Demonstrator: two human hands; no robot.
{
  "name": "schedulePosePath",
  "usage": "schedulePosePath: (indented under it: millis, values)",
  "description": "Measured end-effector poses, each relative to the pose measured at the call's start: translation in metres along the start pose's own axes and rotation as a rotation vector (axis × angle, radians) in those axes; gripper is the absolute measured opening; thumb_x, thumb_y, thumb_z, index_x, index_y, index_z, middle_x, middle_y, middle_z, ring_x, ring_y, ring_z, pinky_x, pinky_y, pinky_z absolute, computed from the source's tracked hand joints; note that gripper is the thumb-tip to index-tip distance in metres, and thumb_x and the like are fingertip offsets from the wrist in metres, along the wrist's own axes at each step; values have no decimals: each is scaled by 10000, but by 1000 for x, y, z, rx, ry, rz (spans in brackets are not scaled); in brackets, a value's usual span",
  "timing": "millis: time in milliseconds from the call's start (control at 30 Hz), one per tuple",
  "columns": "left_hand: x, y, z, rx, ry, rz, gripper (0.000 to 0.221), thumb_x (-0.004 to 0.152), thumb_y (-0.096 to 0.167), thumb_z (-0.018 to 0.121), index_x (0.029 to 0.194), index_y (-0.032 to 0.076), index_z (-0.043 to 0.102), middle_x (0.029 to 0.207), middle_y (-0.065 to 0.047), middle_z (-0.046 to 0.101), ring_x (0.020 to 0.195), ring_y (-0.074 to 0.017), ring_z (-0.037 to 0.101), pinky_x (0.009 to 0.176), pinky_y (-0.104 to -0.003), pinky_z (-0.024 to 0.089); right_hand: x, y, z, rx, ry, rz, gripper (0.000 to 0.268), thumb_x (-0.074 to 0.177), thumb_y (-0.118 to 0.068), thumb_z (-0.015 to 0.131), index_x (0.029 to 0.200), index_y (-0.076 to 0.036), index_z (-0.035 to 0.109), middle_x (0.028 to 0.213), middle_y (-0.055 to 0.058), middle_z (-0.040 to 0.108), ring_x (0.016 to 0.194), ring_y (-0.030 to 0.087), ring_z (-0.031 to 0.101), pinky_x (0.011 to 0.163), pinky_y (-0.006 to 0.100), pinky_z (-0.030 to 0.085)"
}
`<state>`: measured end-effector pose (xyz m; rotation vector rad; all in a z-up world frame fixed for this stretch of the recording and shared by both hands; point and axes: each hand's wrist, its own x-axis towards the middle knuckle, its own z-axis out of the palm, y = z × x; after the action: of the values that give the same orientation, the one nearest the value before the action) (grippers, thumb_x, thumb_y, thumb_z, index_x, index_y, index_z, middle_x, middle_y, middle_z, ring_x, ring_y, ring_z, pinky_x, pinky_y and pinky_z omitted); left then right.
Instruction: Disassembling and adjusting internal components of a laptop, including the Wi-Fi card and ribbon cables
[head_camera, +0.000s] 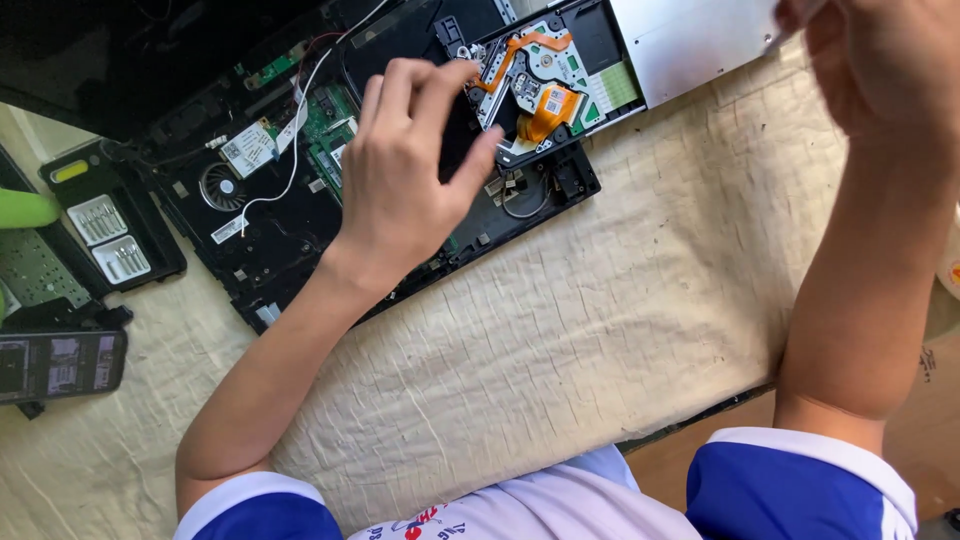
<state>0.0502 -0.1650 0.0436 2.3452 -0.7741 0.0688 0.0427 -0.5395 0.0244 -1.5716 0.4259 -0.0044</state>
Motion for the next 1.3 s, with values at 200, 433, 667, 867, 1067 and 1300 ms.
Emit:
schedulePosePath:
  millis: [200,433,667,867,1067,1300]
  values:
    - [-11,-12,9,130,-114,115,757,1062,449,799,1593,133,362,1592,-188,350,1506,-408,322,1229,-569,398,-15,2,58,62,-49,-121,118,890,51,680,896,-59,638,963,62,731,768,68,630,680,181,516]
    - [-11,-31,18,6,-125,194,815,1023,404,815,1566,20,344,1610,-192,346,1513,-394,369,1224,-520,390,-31,-9,99,-249,-63,-617,368,850,153,445,1070,104,736,1149,256,695,997,272,634,798,299,492]
    - [-12,-28,22,93,-104,199,860,973,430,856,1553,58,341,1588,-201,352,1497,-397,378,1220,-521,400,-24,-3,92,-502,-70,-736,286,1188,-49,484,1164,127,708,1210,242,574,1202,338,599,1049,417,466]
    - [-11,-28,24,113,-91,180,859,994,477,786,1571,52,312,1603,-187,347,1507,-375,366,1232,-509,386,-27,6,81,-707,48,-686,487,1294,-293,450,1039,14,730,705,29,439,664,150,395,635,347,257]
    - [-13,-28,26,104,-99,160,854,999,493,775,1572,59,314,1597,-171,367,1505,-350,376,1205,-492,416,-47,14,104,-263,-145,-546,295,1187,-120,573,1020,109,658,774,164,629,677,196,651,552,250,489]
    - [-12,-27,23,99,-101,159,829,1013,472,764,1576,63,314,1604,-171,366,1506,-349,386,1195,-482,421,-53,18,123,-351,-104,-577,147,1041,-26,812,1033,34,678,913,131,710,760,166,672,656,239,527]
